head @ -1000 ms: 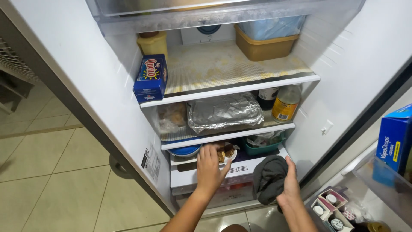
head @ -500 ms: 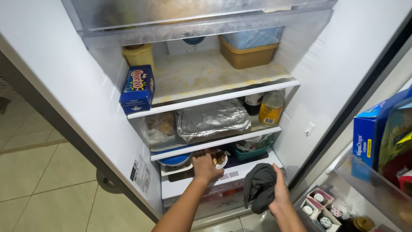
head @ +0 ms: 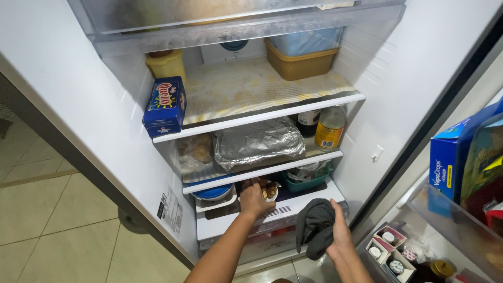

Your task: Taking food containers out of the refrigerator and arranging/opening them on a dining table.

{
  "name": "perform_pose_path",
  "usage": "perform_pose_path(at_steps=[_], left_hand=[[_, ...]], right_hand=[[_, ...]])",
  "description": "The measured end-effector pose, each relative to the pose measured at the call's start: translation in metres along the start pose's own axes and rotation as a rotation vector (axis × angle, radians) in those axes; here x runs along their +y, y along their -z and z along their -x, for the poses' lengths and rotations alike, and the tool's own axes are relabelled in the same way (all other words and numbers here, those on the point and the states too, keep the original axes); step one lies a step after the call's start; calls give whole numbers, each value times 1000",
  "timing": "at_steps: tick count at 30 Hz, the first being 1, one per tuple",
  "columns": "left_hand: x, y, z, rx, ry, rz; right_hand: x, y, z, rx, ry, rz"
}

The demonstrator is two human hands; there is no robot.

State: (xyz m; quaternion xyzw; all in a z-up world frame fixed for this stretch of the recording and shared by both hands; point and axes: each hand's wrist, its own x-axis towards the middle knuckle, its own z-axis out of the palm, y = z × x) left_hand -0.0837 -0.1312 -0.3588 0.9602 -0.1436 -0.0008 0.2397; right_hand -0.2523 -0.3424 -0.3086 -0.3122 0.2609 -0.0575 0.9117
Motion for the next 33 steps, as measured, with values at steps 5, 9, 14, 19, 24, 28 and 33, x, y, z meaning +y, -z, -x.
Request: perform_pose_path(at_steps=[5, 9, 14, 19, 24, 28, 33], left_hand=[[29, 32, 28, 69, -56, -2], [66, 80, 57, -74, -172, 84], [134, 166, 67, -180, -488, 323], [210, 248, 22, -122, -634, 358], [260, 260, -99, 81, -594, 186], [282, 232, -180, 88, -547, 77], [304, 236, -182, 43, -249, -8]], right_hand=[[1, 14, -6, -17, 20, -32], [9, 36, -26, -15, 23, -58], [12, 18, -13, 38, -6, -61], [17, 22, -16, 112, -49, 16], [19, 24, -14, -43, -99, 27], [14, 12, 3, -85, -112, 32], [13, 12, 6, -105, -75, 25]])
